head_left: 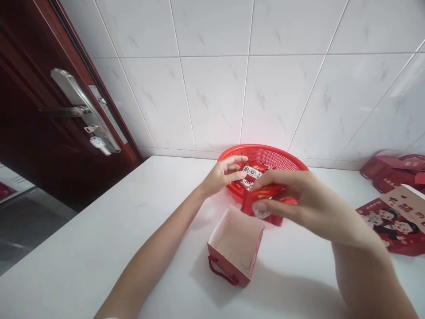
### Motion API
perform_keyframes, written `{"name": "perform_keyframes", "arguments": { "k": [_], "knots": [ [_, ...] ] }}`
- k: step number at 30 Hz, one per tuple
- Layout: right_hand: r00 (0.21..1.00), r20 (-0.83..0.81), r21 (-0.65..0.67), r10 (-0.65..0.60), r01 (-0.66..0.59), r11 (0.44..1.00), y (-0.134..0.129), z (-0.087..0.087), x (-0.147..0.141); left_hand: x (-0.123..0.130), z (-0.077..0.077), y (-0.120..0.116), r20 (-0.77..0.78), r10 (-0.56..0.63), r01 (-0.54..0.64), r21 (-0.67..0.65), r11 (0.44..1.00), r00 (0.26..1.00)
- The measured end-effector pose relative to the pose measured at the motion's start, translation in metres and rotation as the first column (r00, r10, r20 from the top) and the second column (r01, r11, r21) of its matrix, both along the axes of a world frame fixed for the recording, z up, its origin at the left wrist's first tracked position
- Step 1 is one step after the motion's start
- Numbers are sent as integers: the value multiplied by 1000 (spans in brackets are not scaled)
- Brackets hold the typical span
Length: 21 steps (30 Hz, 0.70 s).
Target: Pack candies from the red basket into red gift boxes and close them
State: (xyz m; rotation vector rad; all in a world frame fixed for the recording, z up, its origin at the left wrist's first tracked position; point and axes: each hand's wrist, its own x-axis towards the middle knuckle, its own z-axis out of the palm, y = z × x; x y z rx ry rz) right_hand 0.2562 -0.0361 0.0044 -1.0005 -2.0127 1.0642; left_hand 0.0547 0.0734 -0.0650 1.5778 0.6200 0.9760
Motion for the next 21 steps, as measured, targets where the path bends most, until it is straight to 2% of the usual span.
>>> {"name": "perform_keyframes", "arguments": {
  "k": [2, 5, 8, 10, 15, 21],
  "knots": [
    [997, -47, 55, -62, 65, 996, -2, 9, 10, -12, 17, -7, -84, -83, 87, 37, 996, 993],
    [994, -63, 90, -86, 91, 992, -7, 17, 18, -29, 44, -25, -248, -182, 210, 94, 973, 952],
    [995, -69, 118, -75, 83, 990, -10, 18, 19, -39, 65, -49, -462, -243, 347, 155, 925, 853],
    [996, -57, 134, -62, 69, 989, -11, 17, 17, -40, 74, -64, -583, -237, 419, 198, 886, 777],
    [999, 31, 144, -43, 38, 989, -11, 14, 13, -33, 78, -88, -766, -162, 517, 246, 820, 622],
    [998, 59, 118, -5, -2, 993, -11, 8, 14, -26, 69, -93, -880, -13, 513, 265, 817, 476]
  ]
}}
